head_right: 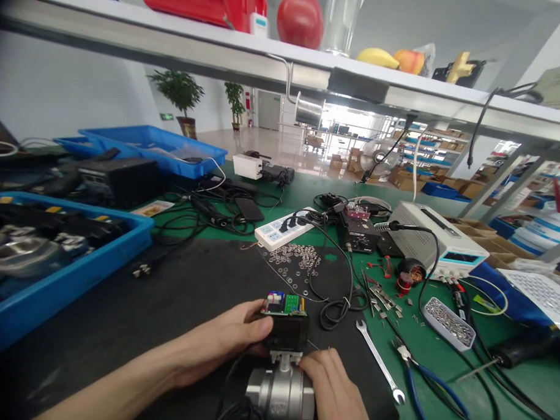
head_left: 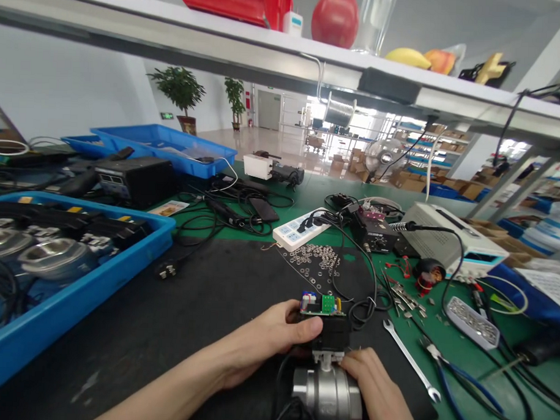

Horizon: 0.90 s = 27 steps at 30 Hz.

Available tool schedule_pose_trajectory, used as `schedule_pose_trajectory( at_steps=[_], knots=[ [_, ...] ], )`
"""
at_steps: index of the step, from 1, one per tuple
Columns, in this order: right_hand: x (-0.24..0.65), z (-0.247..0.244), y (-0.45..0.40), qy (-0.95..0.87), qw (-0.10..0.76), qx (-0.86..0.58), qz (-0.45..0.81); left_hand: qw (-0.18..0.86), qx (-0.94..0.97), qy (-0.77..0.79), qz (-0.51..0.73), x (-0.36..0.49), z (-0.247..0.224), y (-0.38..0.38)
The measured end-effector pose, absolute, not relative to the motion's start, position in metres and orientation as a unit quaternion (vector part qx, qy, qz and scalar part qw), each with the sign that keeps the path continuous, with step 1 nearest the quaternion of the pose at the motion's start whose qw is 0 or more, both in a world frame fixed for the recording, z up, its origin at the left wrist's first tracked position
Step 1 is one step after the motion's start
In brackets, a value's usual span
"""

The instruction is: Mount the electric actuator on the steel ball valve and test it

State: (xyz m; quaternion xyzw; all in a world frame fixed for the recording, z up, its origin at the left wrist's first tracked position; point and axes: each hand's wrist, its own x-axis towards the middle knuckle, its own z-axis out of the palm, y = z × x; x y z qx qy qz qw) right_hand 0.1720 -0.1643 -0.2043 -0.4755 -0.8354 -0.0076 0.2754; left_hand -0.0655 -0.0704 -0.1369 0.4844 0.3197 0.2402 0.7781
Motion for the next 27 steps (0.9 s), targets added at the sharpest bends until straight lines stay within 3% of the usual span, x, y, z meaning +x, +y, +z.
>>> schedule_pose_trajectory(
  at_steps=[6, 27],
  knots=[
    [0.168, -0.197, -0.165, -0.829, 0.302, -0.469, -0.038, 0.804, 0.350, 0.354, 0.326, -0.040, -0.149, -0.084],
    [0.166, -0.190, -0.169, -0.816, 0.322, -0.479, 0.028, 0.835, 0.325, 0.320, 0.308, -0.043, -0.155, -0.086]
  ],
)
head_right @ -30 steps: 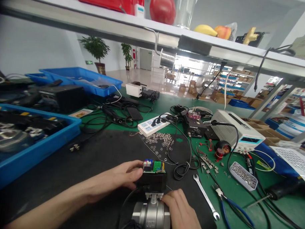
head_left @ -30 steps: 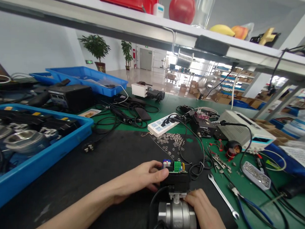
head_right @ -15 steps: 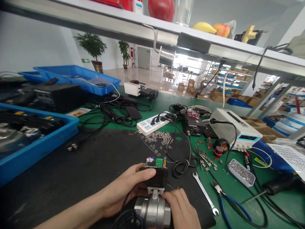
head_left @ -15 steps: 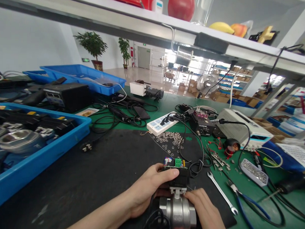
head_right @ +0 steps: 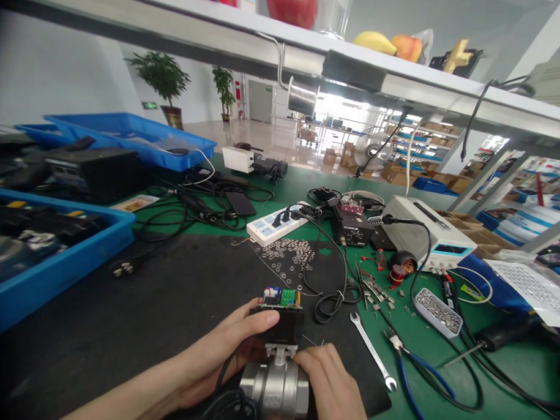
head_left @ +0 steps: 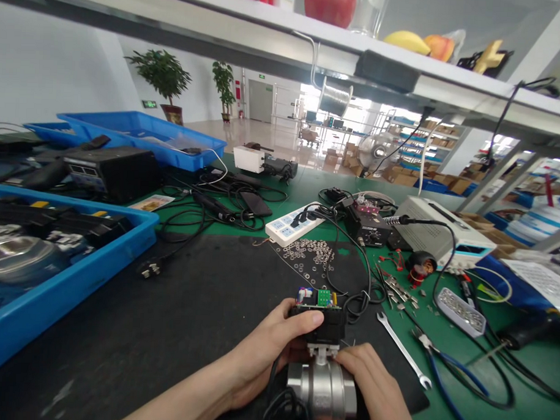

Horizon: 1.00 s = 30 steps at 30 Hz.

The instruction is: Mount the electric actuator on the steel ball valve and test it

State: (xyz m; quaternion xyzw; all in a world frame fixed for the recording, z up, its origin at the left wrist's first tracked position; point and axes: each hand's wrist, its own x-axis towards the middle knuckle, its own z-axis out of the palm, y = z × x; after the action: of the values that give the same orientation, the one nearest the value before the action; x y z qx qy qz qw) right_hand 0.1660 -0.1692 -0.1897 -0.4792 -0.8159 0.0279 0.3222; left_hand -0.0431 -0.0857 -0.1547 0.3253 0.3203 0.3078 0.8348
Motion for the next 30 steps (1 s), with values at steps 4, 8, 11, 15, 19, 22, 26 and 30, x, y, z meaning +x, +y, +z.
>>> schedule_pose_trajectory(
  at_steps=[4, 8, 11, 15, 19, 22, 26, 30],
  knots=[
    [0.205, -0.181, -0.177, -0.774, 0.286, -0.562, 0.056, 0.834, 0.325, 0.321, 0.309, -0.043, -0.153, -0.085],
    [0.264, -0.184, -0.183, -0.688, 0.170, -0.703, -0.066, 0.841, 0.322, 0.317, 0.297, -0.045, -0.154, -0.083],
    [0.290, -0.188, -0.181, -0.668, 0.078, -0.739, -0.042, 0.836, 0.324, 0.330, 0.297, -0.047, -0.157, -0.084],
    [0.294, -0.183, -0.174, -0.665, 0.010, -0.746, 0.032, 0.832, 0.333, 0.331, 0.294, -0.048, -0.158, -0.084],
    [0.291, -0.178, -0.170, -0.688, -0.038, -0.724, -0.036, 0.830, 0.346, 0.322, 0.296, -0.049, -0.158, -0.084],
    [0.291, -0.179, -0.173, -0.705, -0.024, -0.696, -0.134, 0.828, 0.348, 0.324, 0.299, -0.049, -0.158, -0.084],
    [0.291, -0.167, -0.185, -0.706, 0.052, -0.692, -0.140, 0.830, 0.347, 0.324, 0.293, -0.050, -0.155, -0.084],
    [0.282, -0.133, -0.199, -0.741, 0.152, -0.649, -0.079, 0.827, 0.344, 0.335, 0.291, -0.050, -0.154, -0.083]
  ],
)
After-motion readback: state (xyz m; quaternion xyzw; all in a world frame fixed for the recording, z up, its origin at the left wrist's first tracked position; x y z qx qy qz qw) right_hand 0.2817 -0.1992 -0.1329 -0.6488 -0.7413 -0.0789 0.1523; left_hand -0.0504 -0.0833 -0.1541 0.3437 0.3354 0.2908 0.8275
